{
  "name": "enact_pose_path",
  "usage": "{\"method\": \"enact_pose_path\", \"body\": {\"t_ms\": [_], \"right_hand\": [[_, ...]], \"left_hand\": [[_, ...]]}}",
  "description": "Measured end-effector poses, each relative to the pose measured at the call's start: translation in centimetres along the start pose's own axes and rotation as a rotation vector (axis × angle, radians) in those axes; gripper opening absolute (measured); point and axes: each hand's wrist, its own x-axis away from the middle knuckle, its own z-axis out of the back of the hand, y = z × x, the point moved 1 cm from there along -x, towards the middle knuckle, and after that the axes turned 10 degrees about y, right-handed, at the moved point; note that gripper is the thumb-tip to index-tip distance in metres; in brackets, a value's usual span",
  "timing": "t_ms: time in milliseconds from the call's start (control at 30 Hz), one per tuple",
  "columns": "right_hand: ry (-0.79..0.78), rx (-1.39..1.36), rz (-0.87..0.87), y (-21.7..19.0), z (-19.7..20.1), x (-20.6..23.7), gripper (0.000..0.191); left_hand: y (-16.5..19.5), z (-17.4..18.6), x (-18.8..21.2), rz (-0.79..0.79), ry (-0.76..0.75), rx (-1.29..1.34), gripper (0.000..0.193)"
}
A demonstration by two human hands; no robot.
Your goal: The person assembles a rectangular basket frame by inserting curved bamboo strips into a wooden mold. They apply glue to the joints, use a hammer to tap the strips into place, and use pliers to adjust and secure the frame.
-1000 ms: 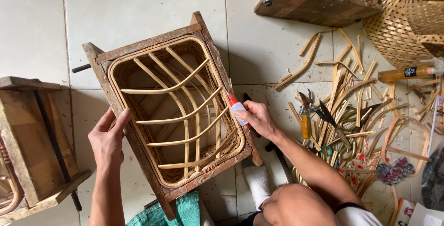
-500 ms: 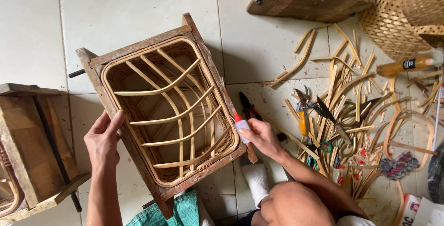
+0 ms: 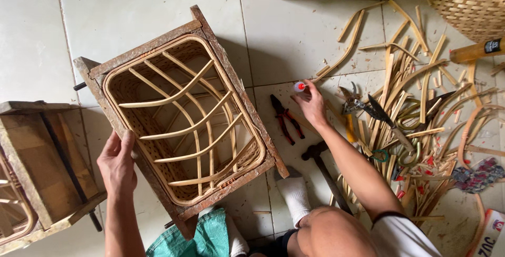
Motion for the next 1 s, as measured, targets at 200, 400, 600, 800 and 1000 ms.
{"method": "enact_pose_path", "body": {"t_ms": [200,400,600,800,1000], "right_hand": [[0.003,0.33,0.149,5.2,8.0,14.5,0.045],[-0.267,0.502,-0.056,12.0,8.2,19.7,0.044],[-0.283,0.13,-0.1,4.6,11.4,14.4,0.021],[-0.717,-0.059,0.567,-17.5,3.0,5.8,0.023],[-0.818,-0.159,1.063,-31.3,-12.7,6.8,0.038]], "left_hand": [[-0.7,0.2,1.0,-0.038,-0.057,0.003,0.051],[-0.2,0.0,0.3,-0.015,-0.12,0.108,0.061],[-0.3,-0.4,0.9,-0.026,-0.07,0.098,0.062],[-1.7,-0.7,3.0,-0.07,0.012,0.088,0.06],[-2.5,-0.6,5.1,-0.004,0.069,0.114,0.06]]}}
